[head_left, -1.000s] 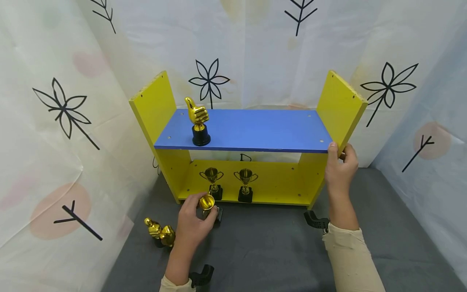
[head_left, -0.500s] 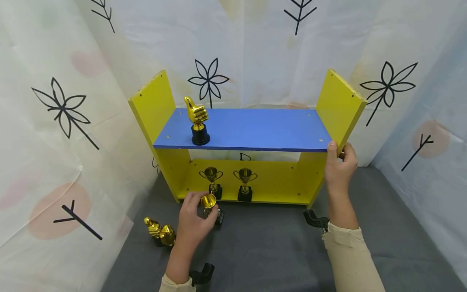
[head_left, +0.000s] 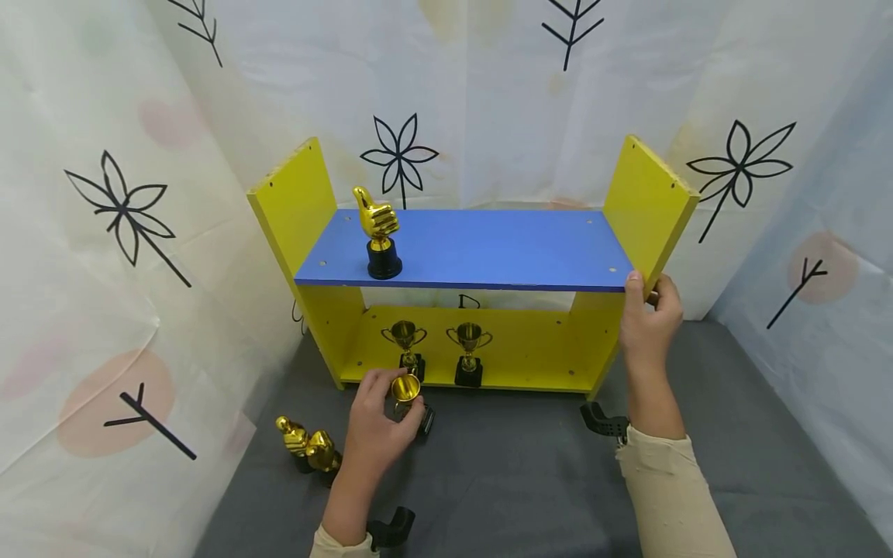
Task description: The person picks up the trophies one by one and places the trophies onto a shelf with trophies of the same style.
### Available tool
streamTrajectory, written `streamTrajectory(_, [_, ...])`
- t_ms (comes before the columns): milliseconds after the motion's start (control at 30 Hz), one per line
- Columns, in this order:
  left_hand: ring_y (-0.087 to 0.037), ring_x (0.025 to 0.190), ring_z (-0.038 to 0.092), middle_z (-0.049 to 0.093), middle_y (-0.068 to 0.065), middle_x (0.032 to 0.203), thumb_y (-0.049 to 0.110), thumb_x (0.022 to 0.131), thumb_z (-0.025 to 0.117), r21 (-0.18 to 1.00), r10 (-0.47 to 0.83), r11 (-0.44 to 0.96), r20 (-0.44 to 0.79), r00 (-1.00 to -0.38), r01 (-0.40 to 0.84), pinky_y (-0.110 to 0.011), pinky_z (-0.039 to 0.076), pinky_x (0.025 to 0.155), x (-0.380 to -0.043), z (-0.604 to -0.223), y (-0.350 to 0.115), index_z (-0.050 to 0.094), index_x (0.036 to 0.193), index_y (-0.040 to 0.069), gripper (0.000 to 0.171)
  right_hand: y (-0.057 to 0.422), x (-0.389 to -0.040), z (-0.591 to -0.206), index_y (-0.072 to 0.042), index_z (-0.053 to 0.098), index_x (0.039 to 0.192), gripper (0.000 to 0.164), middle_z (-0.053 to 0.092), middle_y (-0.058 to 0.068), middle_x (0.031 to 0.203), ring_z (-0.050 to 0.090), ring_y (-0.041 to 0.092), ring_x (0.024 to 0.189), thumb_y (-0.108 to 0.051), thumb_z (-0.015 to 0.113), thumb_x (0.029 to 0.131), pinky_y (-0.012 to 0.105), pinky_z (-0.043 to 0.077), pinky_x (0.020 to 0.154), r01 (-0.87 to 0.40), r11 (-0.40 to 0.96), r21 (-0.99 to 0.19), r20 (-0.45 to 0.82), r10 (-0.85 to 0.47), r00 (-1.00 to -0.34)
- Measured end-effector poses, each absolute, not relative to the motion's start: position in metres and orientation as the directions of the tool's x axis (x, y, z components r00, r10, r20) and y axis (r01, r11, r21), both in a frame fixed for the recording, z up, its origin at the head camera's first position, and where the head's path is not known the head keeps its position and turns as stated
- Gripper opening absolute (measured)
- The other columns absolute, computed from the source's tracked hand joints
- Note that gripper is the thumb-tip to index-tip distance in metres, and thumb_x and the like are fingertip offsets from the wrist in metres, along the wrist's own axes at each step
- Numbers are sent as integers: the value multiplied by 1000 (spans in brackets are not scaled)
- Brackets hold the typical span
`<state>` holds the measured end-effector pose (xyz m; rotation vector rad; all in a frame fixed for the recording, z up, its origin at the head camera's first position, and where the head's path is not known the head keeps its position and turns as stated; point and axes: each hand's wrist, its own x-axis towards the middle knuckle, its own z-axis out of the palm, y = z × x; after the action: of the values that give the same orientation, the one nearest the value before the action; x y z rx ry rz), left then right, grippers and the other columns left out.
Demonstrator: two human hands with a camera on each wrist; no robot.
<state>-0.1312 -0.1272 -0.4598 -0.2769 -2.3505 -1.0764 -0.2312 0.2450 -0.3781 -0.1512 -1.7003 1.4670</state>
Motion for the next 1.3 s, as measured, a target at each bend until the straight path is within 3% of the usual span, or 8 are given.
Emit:
streamTrajectory(233, [-21, 102, 64, 63, -7, 119, 15, 86, 88, 633, -25, 665, 549, -836, 396, -46, 59, 85, -131, -462, -123, 72, 127, 8, 45, 246, -232, -379, -8, 73, 114, 30, 61, -20, 98, 52, 7, 89, -34, 62, 102, 26, 39, 80, -402, 305, -863, 502, 600, -623])
streamTrajectory(600, [-19, 106, 67, 62, -5, 122, 10, 86, 86, 639, 20, 633, 550, -835, 437, -43, 61, 86, -131, -466, -114, 71, 128, 12, 45, 245, -231, -379, -9, 73, 110, 27, 60, -21, 96, 52, 7, 86, -33, 63, 102, 27, 39, 78, -421, 315, -851, 523, 590, -615])
streamTrajectory(900, [-14, 102, 65, 63, -2, 124, 7, 86, 84, 654, 66, 593, 543, -837, 470, -37, 60, 83, -131, -465, -106, 70, 128, 11, 44, 248, -233, -381, -4, 72, 117, 34, 60, -20, 98, 51, 7, 89, -33, 61, 102, 28, 39, 80, -388, 304, -870, 491, 604, -629])
streamTrajectory(1300, [-13, 100, 65, 63, -1, 124, 4, 85, 82, 672, 117, 549, 526, -842, 497, -40, 60, 81, -134, -465, -98, 70, 128, 12, 45, 245, -231, -378, -6, 73, 114, 31, 61, -20, 98, 53, 8, 88, -33, 62, 102, 27, 40, 78, -403, 315, -859, 510, 598, -618])
